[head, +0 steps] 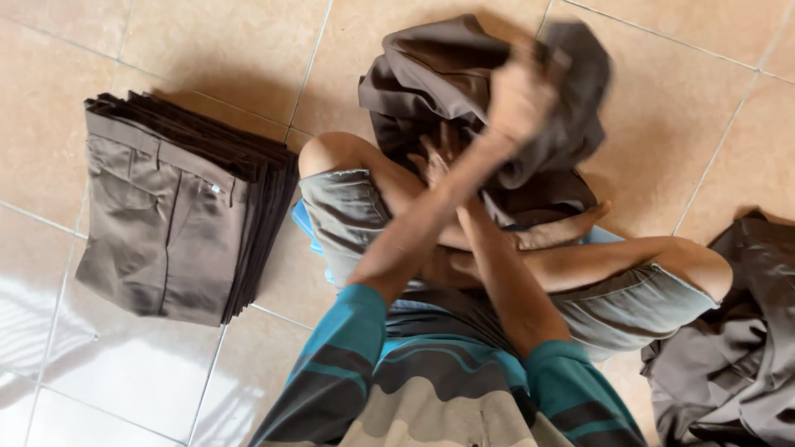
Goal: The person sits cross-legged on a tiled floor and folds brown trousers by hand. They smooth the fabric, fold the legs, and fold the garment in half before placing it on a stack to the left.
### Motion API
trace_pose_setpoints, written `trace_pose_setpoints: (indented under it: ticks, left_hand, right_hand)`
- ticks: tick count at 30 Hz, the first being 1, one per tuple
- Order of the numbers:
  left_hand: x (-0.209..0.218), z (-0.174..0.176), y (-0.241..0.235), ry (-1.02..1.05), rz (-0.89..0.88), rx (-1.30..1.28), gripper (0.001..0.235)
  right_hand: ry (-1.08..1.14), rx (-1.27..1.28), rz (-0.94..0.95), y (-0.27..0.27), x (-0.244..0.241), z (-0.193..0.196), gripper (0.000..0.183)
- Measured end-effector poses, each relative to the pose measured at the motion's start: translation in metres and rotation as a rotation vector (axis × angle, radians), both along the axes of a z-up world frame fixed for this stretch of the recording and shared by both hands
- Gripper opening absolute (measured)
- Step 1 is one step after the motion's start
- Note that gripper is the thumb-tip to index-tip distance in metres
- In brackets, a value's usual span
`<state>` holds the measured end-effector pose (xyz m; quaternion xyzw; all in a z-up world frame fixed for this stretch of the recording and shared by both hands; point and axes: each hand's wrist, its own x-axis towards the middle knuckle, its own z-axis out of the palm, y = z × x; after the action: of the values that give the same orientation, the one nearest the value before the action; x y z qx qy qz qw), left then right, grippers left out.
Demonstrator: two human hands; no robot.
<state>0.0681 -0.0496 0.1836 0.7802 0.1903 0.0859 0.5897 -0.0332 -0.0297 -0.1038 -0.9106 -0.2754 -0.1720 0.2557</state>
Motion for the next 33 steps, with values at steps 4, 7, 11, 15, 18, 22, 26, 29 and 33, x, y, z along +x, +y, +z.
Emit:
trace_pose_setpoints:
  ticks: [4,7,11,15,18,22,26,29,33]
  left_hand:
    - [0.029,-0.029,0.140,-0.070,0.318,0.074,0.035]
    - [0.024,-0.072,0.219,-0.484,0.460,0.130,0.032]
    - [-0.047,-0.019,0.214,-0.284,0.596,-0.226,0.048]
    - [-0.075,-0.064,0.206,-0.126,0.741,-0.352,0.062]
    - [-0.079,-0.066,0.212,-0.109,0.787,-0.412,0.053]
    - [-0.085,-0.064,0.241,-0.174,0.818,-0.346,0.059]
    - [-0.098,-0.047,0.224,-0.132,0.709,-0.296,0.049]
    - [-0.097,-0.050,0.211,-0.130,0.657,-0.170,0.043]
    - [-0.097,-0.042,0.212,-0.116,0.671,-0.237,0.050]
  right_hand:
    - [0.321,-0.240,0.142,-0.117,0.043,0.100,0.044]
    - [0.004,-0.775,-0.191,-0.214,0.095,0.068,0.027]
    - [0.058,-0.911,-0.168,-0.262,0.091,0.116,0.038]
    - [0.316,-0.427,0.094,-0.164,0.024,0.198,0.083]
    - [0.592,-0.538,0.079,-0.146,0.011,0.144,0.073]
    - [0.865,-0.798,-0.176,-0.217,0.071,0.157,0.062]
    - [0.467,-0.849,-0.254,-0.281,0.098,0.139,0.043]
    - [0.449,-0.884,-0.315,-0.255,0.088,0.140,0.047]
    - [0.171,-0.440,-0.316,-0.203,0.061,0.142,0.053]
